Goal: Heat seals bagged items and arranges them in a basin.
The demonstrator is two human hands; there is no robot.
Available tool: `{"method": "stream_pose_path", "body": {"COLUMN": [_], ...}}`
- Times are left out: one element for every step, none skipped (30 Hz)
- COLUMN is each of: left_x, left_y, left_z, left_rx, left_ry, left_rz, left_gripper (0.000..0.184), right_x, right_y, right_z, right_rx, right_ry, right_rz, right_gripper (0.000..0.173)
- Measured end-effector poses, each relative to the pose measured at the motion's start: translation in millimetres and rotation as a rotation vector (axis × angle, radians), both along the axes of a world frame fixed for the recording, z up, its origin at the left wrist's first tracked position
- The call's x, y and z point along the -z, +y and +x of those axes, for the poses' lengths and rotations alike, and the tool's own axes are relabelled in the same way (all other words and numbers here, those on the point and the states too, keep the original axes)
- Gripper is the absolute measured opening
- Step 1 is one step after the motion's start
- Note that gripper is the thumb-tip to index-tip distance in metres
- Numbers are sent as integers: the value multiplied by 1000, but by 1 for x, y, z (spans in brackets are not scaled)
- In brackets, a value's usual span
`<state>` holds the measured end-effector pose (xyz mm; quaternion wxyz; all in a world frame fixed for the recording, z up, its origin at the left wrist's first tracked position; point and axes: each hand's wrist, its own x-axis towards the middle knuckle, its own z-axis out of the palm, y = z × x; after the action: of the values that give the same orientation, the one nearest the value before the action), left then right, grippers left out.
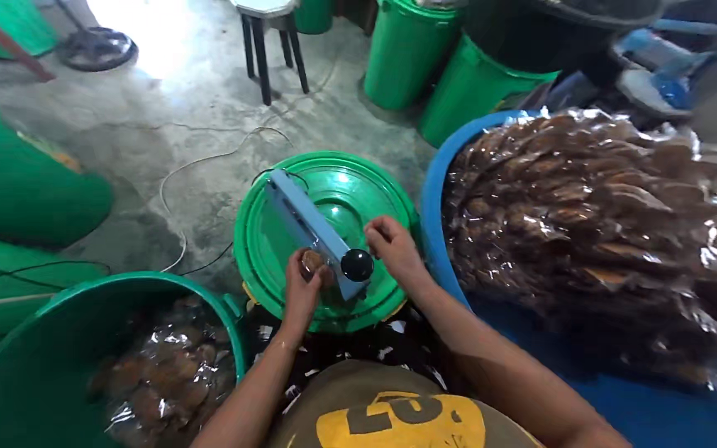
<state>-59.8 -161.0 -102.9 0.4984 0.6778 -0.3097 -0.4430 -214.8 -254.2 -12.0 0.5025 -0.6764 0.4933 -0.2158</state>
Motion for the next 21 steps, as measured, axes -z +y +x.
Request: {"method": "stream_pose_path", "body": {"left_x": [-1, -2, -3, -5, -6, -7, -6, -5, -4, -2, -1, -2, -4, -6, -8, -10, -11, -13, -17, -19, -18], "left_y": [-7, -13, -18, -22, -25, -27, -27, -25, -22, -20, -18, -15, -12, -10, -10, -11, -12, -13, -14, -15, -18], "left_z": [5, 10, 15, 20, 25, 30, 34, 38, 41, 43, 44, 43, 41, 39, 34, 30, 28, 26, 24, 23, 22], "left_rx": [-36, -59, -74, -79, -68, -45, -23, -15, -35, -84, -148, -216, -279, -330, -368, -386, -383, -357, -302, -222, -149], "left_ry": [25, 39, 32, 19, 6, -11, -21, -13, 6, 41, 95, 143, 171, 181, 180, 194, 231, 292, 359, 411, 429], "left_rz": [-6, -14, -20, -16, 0, 18, 34, 46, 50, 48, 48, 47, 42, 27, 9, -5, -10, -8, -4, -10, -11], "left_gripper": [65, 66, 66, 66, 66, 66, 65, 64, 63, 61, 59, 58, 57, 56, 56, 54, 51, 49, 51, 57, 58], "right_x": [-10, -20, -26, -28, -26, -20, -12, -4, 7, 18, 28, 36, 40, 42, 42, 42, 44, 45, 45, 44, 43], "right_y": [-4, -5, -3, 2, 6, 10, 14, 18, 22, 27, 29, 32, 34, 34, 35, 35, 35, 34, 33, 33, 32], "right_z": [3, 10, 18, 27, 36, 43, 47, 46, 42, 37, 33, 30, 29, 29, 28, 26, 25, 22, 20, 19, 18], "right_rx": [-151, -331, -483, -578, -622, -625, -596, -554, -500, -441, -392, -361, -348, -338, -326, -318, -307, -297, -295, -297, -296], "right_ry": [78, 213, 368, 516, 638, 716, 744, 732, 681, 601, 521, 462, 426, 396, 371, 351, 334, 323, 317, 311, 305], "right_rz": [-73, -122, -162, -172, -157, -136, -145, -197, -293, -409, -504, -562, -588, -606, -612, -611, -618, -621, -612, -592, -579], "right_gripper": [30, 40, 49, 55, 61, 69, 73, 72, 67, 61, 57, 54, 52, 52, 52, 53, 53, 53, 53, 52, 52]}}
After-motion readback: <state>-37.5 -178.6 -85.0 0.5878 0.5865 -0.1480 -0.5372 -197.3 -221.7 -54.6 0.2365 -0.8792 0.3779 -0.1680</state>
